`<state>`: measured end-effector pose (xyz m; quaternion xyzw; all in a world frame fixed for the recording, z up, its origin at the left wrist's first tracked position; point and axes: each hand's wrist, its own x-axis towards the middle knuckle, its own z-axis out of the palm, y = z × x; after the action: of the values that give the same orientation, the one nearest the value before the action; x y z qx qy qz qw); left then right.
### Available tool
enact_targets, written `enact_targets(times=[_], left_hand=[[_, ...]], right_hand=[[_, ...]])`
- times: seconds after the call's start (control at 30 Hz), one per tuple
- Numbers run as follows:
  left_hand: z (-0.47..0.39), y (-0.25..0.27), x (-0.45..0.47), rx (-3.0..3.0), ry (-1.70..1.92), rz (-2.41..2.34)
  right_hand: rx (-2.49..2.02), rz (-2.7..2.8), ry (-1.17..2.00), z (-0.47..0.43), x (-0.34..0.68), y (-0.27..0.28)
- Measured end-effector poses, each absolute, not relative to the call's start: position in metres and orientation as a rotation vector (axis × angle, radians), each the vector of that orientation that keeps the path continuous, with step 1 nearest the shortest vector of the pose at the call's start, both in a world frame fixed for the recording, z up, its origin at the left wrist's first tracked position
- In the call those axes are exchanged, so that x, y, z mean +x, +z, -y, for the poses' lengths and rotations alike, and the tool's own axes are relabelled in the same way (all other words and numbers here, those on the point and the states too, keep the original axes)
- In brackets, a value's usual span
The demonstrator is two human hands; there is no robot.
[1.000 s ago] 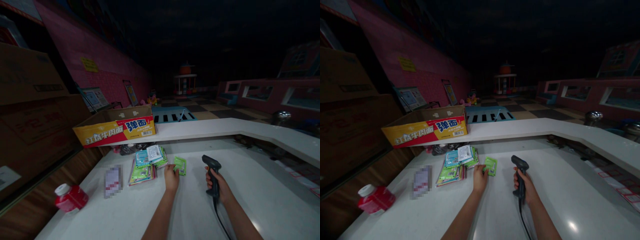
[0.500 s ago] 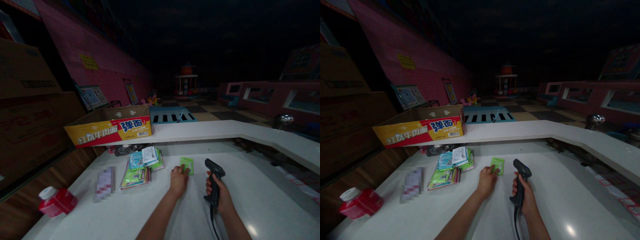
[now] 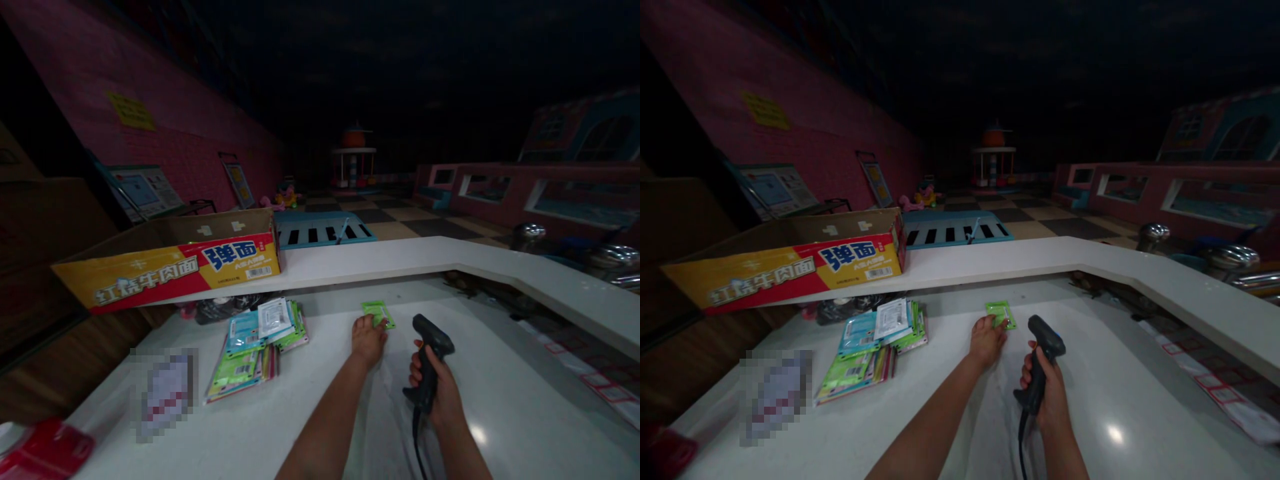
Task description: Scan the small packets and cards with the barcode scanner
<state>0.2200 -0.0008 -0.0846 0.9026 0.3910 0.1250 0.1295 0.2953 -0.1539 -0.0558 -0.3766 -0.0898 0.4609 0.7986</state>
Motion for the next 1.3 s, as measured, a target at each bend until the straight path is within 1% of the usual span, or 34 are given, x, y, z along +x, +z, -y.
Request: enact_targets(times=[0.2,0.37,0.5,0.6,0.73,0.83,0.97,1.03,1.3], left_hand=[[0.008,-0.08,0.206,2.554,0.466,-1.13],[0.017,-0.069,0.161,2.543,0.674,-1.129],[0.016,-0.046,0.104,2.536,0.872,-1.285],[0.008,-0.023,0.062,2.529,0.955,-1.508],[-0.009,0.001,0.023,2.428,0.914,-1.992],[-0.027,0.011,0.009,2.311,0.767,-2.227],[-0.047,0.018,0.001,2.275,0.504,-2.176],[-0.053,0.02,-0.001,2.261,0.438,-2.137],[-0.058,0.02,0.001,2.217,0.552,-2.139]], right_hand=[[-0.825,0.211,1.017,0.151,0.29,-0.059],[-0.875,0.282,1.111,0.15,0.28,-0.064],[-0.931,0.343,1.171,0.15,0.274,-0.07],[-0.95,0.343,1.193,0.15,0.274,-0.075],[-0.935,0.328,1.195,0.152,0.276,-0.078],[-0.935,0.325,1.19,0.153,0.277,-0.08],[-0.933,0.32,1.187,0.153,0.277,-0.08],[-0.935,0.311,1.183,0.153,0.276,-0.08],[-0.936,0.301,1.203,0.152,0.277,-0.079]])
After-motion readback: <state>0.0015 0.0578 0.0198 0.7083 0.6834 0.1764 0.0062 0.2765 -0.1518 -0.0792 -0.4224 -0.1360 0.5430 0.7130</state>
